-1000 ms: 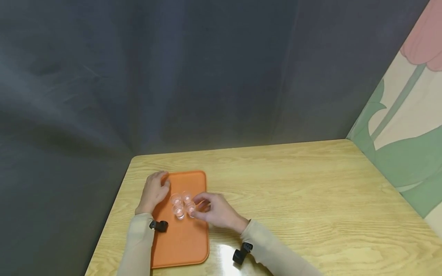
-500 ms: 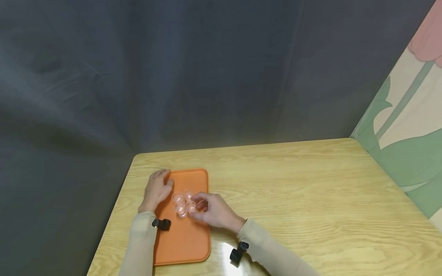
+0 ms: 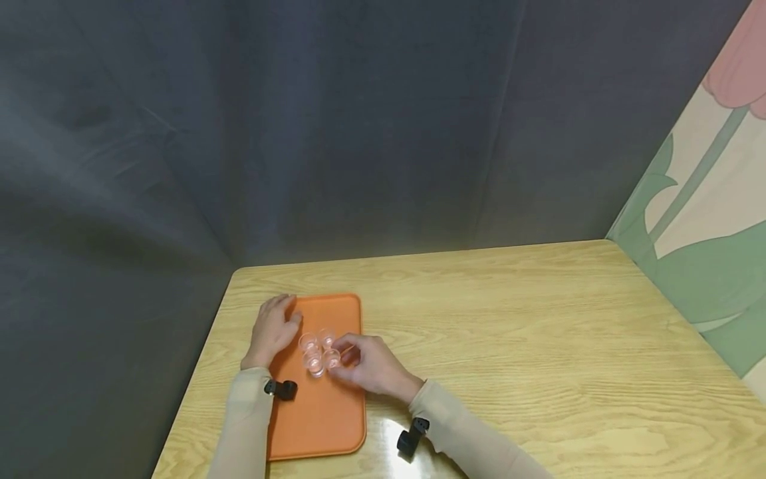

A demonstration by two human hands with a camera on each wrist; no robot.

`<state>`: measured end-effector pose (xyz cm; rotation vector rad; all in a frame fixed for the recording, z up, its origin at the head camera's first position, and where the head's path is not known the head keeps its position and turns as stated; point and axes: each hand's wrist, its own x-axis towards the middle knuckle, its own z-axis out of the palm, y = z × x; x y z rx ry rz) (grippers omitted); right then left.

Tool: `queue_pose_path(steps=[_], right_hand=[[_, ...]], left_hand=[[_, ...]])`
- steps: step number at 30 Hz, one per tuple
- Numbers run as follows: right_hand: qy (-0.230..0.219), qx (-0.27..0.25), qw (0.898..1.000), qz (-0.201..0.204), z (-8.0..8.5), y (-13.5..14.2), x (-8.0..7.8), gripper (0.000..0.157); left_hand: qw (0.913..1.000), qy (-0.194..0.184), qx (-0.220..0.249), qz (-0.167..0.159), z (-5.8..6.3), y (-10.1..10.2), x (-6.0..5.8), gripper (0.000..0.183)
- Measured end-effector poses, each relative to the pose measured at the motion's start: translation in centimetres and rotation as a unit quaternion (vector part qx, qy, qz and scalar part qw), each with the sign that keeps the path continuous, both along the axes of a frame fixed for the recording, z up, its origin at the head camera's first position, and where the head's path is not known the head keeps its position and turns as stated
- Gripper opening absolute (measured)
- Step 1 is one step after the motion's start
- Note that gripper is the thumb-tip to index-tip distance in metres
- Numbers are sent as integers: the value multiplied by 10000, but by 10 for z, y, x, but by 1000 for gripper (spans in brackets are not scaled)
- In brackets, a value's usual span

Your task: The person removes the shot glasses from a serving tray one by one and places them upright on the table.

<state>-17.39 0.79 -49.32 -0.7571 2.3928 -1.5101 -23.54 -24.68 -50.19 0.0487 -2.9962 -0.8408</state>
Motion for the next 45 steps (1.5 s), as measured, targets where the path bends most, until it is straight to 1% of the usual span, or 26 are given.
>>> queue_pose_path(steps=[5, 9, 14, 19, 26, 30, 35, 39, 45], right_hand=[[-234, -153, 9996, -103, -1, 0, -1, 38], [-337, -259, 9989, -202, -3, 0, -1, 37], [-268, -384, 9986, -241, -5, 1, 0, 37], [-293, -634, 9972, -274, -4, 5, 1, 37], [-308, -1122, 9922, -438, -3, 10, 2, 32], [-325, -1334, 9894, -462, -3, 14, 1, 35], [-403, -1369, 9881, -574, -4, 22, -1, 39], [-466, -1431, 9862, -696, -6, 29, -4, 39], [-379, -1490, 9835, -951, -4, 39, -7, 38]], left_hand=[[10000, 50, 18, -22, 0, 0, 0, 53], [10000, 7, 56, -31, 1, 1, 0, 54], [10000, -33, 67, -1, 0, 0, 0, 54], [9999, 6, 108, -23, -1, 0, 1, 55], [10000, -7, 55, -48, 0, 0, 1, 55], [10000, 2, 34, -65, 0, -1, 1, 56], [10000, -16, 12, -78, 1, 0, 1, 56], [10000, -23, -40, -72, 1, -1, 1, 56], [9999, -26, -68, -105, 0, -1, 1, 56]])
